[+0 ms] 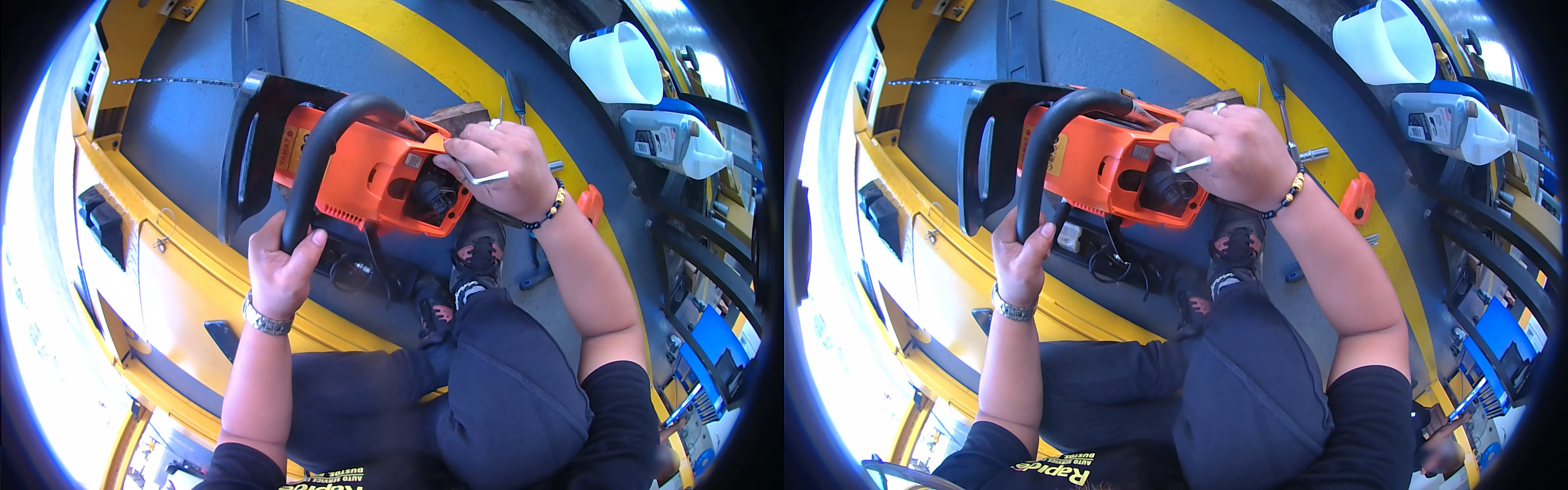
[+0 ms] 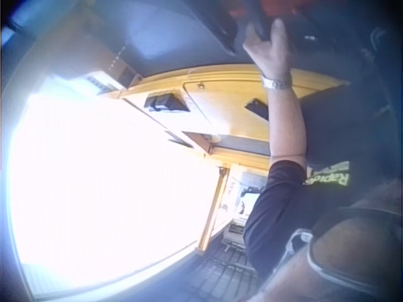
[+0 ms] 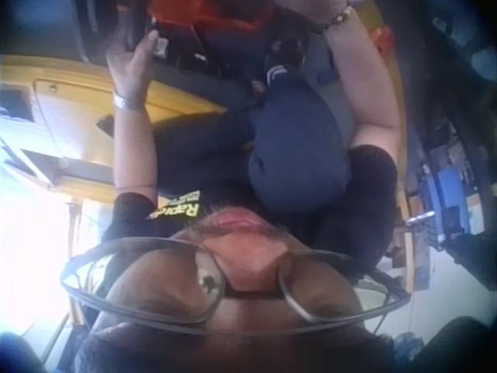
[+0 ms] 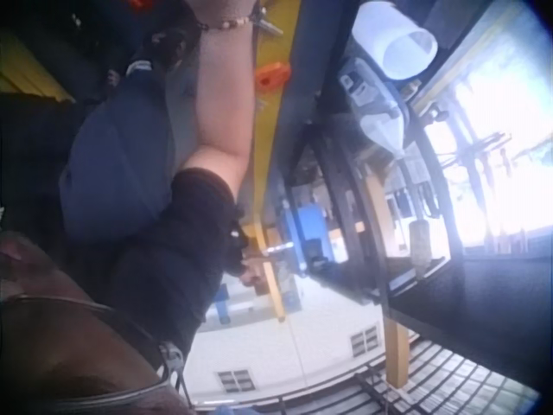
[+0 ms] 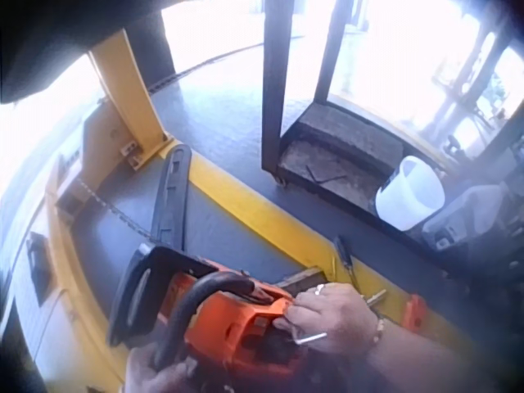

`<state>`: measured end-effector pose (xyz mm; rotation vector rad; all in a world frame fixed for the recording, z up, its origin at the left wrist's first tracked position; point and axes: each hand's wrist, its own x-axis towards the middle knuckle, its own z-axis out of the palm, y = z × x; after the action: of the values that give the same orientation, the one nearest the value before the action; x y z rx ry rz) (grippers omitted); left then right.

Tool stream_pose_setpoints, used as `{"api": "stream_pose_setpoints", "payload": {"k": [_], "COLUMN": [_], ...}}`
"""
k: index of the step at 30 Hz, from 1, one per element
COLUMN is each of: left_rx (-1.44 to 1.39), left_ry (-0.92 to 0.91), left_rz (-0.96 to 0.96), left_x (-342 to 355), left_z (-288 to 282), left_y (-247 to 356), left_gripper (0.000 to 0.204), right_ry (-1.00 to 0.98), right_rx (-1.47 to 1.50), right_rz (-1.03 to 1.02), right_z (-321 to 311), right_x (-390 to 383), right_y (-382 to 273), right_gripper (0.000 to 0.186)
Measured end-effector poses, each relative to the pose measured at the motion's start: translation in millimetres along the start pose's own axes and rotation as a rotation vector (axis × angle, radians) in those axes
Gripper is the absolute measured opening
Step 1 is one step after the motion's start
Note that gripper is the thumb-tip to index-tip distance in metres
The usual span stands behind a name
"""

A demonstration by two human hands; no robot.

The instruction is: The person is repairing a chainsaw. They use a screwdriver and an Allen key to adjust and tighten components inside the chainsaw's housing.

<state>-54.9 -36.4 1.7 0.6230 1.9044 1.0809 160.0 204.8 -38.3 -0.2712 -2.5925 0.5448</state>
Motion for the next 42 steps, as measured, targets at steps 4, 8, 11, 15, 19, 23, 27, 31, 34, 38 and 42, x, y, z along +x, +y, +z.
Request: {"api": "stream_pose_setpoints", "payload": {"k": [4,8,11,15,19,23,27,31,34,38,42], "left_rx": [-0.027,-0.044,-0.058,-0.093,-0.118,-0.138,-0.156,-0.112,-0.077,-0.028,0.021], "left_ry": [-0.020,-0.035,-0.019,-0.030,-0.004,0.010,0.001,-0.015,0.002,0.012,0.072], "left_rz": [-0.023,-0.033,-0.025,-0.008,-0.008,-0.006,-0.025,-0.027,-0.025,0.075,0.156], "left_x": [2.3,7.6,14.8,23.7,31.2,34.7,36.8,39.8,40.5,44.5,45.9], "left_z": [-0.2,-1.4,-6.2,-11.0,-12.6,-12.9,-9.8,-9.2,-6.4,-5.6,-2.7], "left_y": [4.7,7.2,4.5,5.9,7.2,8.9,13.9,18.6,27.1,19.3,15.5], "left_gripper": [0.026,0.026,0.026,0.019,0.020,0.020,0.021,0.021,0.024,0.025,0.032], "right_ry": [-0.018,0.035,0.002,0.039,0.059,-0.009,0.016,-0.037,-0.033,-0.108,-0.036], "right_rx": [0.081,0.302,0.320,0.291,0.175,0.130,0.275,0.254,0.142,0.196,0.278], "right_rz": [0.024,0.146,0.128,0.119,0.040,0.037,0.120,0.092,0.055,0.190,0.187], "right_z": [-0.7,9.9,14.6,11.3,6.9,6.4,11.7,12.6,10.3,8.8,15.3], "right_x": [14.0,7.8,-2.7,1.4,26.0,36.6,42.0,41.0,44.4,45.0,41.3], "right_y": [14.3,12.1,17.4,16.0,17.6,32.7,29.4,31.8,37.2,37.1,40.4], "right_gripper": [0.020,0.011,0.018,0.012,0.016,0.017,0.012,0.013,0.013,0.015,0.016]}}
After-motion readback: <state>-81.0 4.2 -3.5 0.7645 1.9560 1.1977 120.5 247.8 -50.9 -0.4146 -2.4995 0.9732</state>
